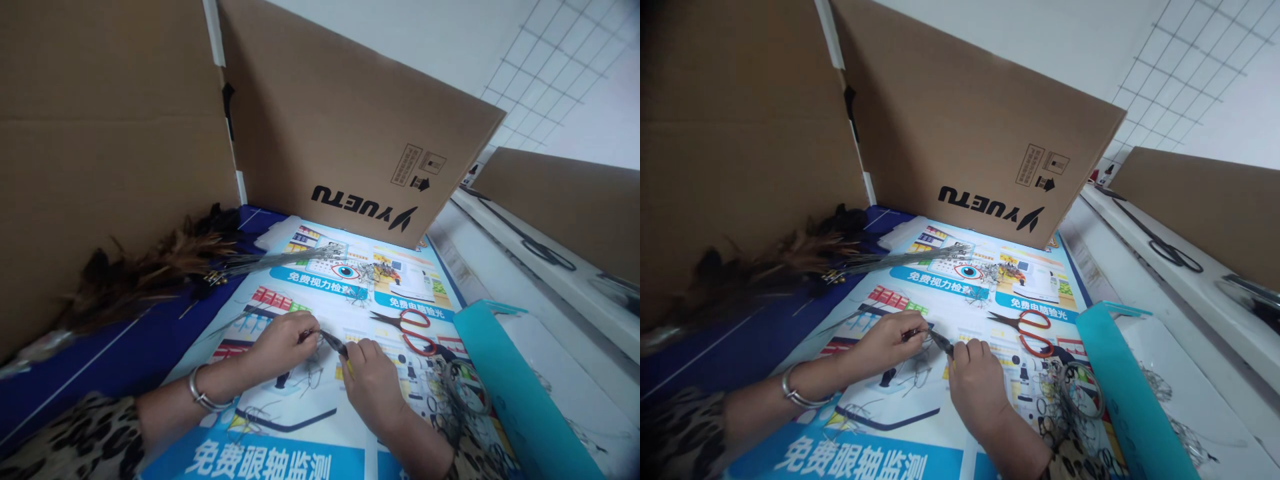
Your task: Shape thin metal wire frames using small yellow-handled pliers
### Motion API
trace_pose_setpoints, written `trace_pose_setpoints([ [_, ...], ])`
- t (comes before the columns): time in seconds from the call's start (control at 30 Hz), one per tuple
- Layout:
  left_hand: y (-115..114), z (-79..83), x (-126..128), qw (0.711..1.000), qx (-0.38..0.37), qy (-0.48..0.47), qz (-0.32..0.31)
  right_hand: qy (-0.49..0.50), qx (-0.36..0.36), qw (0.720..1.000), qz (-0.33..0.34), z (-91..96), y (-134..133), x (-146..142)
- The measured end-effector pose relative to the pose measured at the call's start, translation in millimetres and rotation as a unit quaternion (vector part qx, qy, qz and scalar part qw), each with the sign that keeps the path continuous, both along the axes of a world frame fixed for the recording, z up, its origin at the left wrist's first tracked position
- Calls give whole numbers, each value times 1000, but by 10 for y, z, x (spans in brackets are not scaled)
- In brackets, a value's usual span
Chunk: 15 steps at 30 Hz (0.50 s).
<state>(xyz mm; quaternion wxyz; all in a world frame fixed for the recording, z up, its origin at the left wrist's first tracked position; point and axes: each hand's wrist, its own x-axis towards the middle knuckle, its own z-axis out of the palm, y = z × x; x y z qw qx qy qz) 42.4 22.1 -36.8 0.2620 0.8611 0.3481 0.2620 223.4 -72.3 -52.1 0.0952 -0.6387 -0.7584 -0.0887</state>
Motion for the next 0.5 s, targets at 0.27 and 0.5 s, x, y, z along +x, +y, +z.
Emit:
trace_pose_setpoints([
  [0.27,19,-20,9,999,-27,-28,-2,59,-11,998,-12,-12,13,12],
  [0.5,26,-22,35,994,-84,-74,-12,167,-45,985,-13,57,20,28],
])
